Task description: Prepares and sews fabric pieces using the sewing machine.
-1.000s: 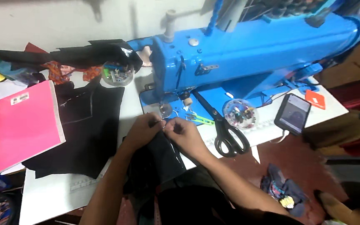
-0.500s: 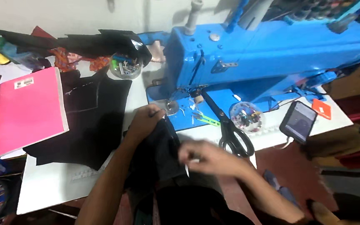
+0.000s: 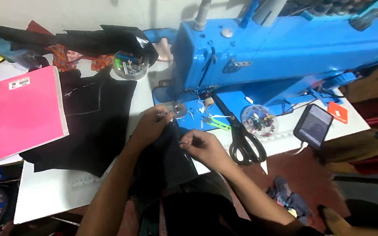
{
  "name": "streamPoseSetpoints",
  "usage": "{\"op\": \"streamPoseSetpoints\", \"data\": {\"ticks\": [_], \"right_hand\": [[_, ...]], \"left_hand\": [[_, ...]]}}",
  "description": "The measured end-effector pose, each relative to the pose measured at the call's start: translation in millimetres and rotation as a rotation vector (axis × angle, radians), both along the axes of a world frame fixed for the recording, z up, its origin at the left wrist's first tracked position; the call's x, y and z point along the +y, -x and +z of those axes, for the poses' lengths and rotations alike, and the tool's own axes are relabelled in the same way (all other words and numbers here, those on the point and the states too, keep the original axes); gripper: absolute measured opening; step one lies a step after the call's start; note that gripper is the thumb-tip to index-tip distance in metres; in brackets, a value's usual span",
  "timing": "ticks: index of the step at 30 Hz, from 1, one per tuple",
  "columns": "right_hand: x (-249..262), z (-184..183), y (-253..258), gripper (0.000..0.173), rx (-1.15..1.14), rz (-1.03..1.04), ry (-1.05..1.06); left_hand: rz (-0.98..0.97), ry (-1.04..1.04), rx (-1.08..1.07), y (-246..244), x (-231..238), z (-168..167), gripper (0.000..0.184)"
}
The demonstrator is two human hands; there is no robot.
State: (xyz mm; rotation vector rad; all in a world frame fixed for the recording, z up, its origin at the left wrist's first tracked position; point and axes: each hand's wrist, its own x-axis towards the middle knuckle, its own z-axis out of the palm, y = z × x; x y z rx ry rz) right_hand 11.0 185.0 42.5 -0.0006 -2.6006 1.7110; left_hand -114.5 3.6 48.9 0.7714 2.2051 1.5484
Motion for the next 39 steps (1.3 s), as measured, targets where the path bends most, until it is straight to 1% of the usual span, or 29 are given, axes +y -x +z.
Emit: {"op": "streamPoseSetpoints", "data": {"ticks": [3,6,8,9,10,12,13,14,15,19,21,24,26,28,30,34,37,39], "right_hand": [[-4,4,2,0.006,-0.054,-0.047,0.032],[-8,8,6,0.003,-0.134,-0.101,0.069],[-11,9,7,0.004,-0.128,-0.109,-0.005],[-13,7,5,0.007,-0.061,-0.100,-0.107],[-15,3,2,0.012,0.055,-0.080,-0.238],[-19,-5,-7,0.017,0.340,0.006,-0.490],[-21,-4,-12,0.018,0.418,0.062,-0.569],[-23,-3,-17,0.017,0.447,0.099,-0.597],[-24,0,-19,0.015,0.454,0.095,-0.586],[-17,12,-6,0.017,0.452,-0.122,-0.383],[-18,15,8,0.015,0.463,-0.154,-0.322],[-21,9,27,0.015,0.436,-0.190,-0.340],[-22,6,33,0.014,0.419,-0.223,-0.354],[-23,5,34,0.014,0.395,-0.235,-0.358],[-24,5,33,0.016,0.387,-0.247,-0.373],[-27,3,35,0.013,0.464,-0.268,-0.475],[-27,-1,39,0.014,0.543,-0.266,-0.543],[-23,0,41,0.015,0.517,-0.226,-0.507]], "left_hand": [[-0.002,0.030,-0.007,-5,-1,6,0.017],[-0.022,0.003,-0.022,-7,-2,9,0.015],[-0.030,-0.010,-0.020,-6,-1,10,0.015],[-0.026,-0.016,-0.006,-5,-1,9,0.014],[-0.015,-0.025,0.016,-4,0,7,0.015],[0.036,-0.048,0.069,0,0,1,0.017],[0.067,-0.053,0.082,2,0,-1,0.018],[0.099,-0.053,0.084,4,0,0,0.017],[0.120,-0.050,0.068,4,0,2,0.017],[0.116,-0.014,-0.054,-3,-5,10,0.014],[0.096,0.004,-0.131,-5,-5,13,0.016],[0.063,0.001,-0.256,-4,-2,16,0.018],[0.043,-0.009,-0.316,-2,-5,17,0.013],[0.028,0.012,-0.306,-1,-8,18,0.010],[0.027,0.060,-0.268,-3,-7,23,0.012],[0.019,0.103,-0.212,-6,-5,26,0.008],[0.013,0.116,-0.183,-7,-4,25,0.008],[0.008,0.127,-0.164,-8,-2,26,0.008]]}}
